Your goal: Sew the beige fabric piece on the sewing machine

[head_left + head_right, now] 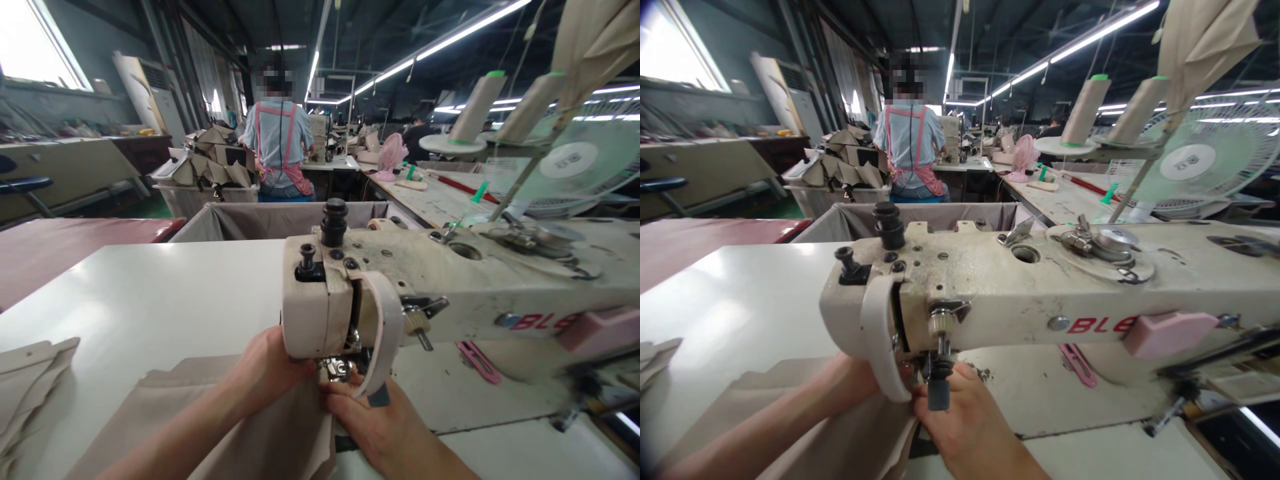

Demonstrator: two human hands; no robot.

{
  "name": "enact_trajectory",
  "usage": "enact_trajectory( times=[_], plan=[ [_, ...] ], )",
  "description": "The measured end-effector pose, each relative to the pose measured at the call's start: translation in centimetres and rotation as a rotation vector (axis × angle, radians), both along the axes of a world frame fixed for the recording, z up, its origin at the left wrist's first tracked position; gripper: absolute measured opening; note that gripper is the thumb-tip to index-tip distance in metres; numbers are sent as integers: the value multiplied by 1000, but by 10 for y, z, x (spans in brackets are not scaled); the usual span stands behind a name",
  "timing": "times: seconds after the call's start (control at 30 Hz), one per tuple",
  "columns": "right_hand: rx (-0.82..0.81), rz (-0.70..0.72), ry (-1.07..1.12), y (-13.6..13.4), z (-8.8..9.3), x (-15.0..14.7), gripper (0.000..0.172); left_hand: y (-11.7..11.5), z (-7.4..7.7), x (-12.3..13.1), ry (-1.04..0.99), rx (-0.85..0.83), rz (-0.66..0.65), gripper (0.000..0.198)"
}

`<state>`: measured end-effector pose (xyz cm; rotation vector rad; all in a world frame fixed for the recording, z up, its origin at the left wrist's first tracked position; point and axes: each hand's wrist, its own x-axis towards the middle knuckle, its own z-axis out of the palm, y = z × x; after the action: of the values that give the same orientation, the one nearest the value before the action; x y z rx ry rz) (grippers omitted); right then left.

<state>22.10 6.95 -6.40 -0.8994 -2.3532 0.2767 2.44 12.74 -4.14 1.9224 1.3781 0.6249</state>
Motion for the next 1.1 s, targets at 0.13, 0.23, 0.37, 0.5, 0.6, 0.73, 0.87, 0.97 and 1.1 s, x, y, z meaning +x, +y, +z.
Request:
enact_trajectory(
  times=[0.13, 0.23, 0.37, 0.5, 0.6, 0.73, 0.87, 0.97, 1.1],
  plan=[
    [-24, -6, 53, -1, 0, 1, 23, -44, 6, 1, 16, 123, 103, 42],
    [-97, -12, 69, -8, 3, 1, 22, -75, -2, 6, -1, 12, 142, 56],
    [-674, -147, 403, -32, -1, -4, 19, -81, -17, 5, 5, -56, 72, 55],
    [-1267, -224, 991, -50, -13, -16, 52, -74, -22, 2, -8, 54, 3, 64],
    [-1275, -286, 1004, -51, -14, -24, 64, -74, -23, 1, -17, 106, -29, 67],
    [-1246, -348, 943, -47, -10, -30, 59, -75, -23, 0, -75, 155, -64, 68],
    [-1238, -408, 916, -48, -10, -34, 54, -75, -21, -3, -111, 161, -89, 67],
    [-1269, -404, 954, -51, -5, -33, 46, -77, -16, -4, -107, 128, -97, 64],
    [-1349, -315, 1019, -54, 5, -29, 42, -77, -12, -7, -90, 74, -102, 57]
  ],
)
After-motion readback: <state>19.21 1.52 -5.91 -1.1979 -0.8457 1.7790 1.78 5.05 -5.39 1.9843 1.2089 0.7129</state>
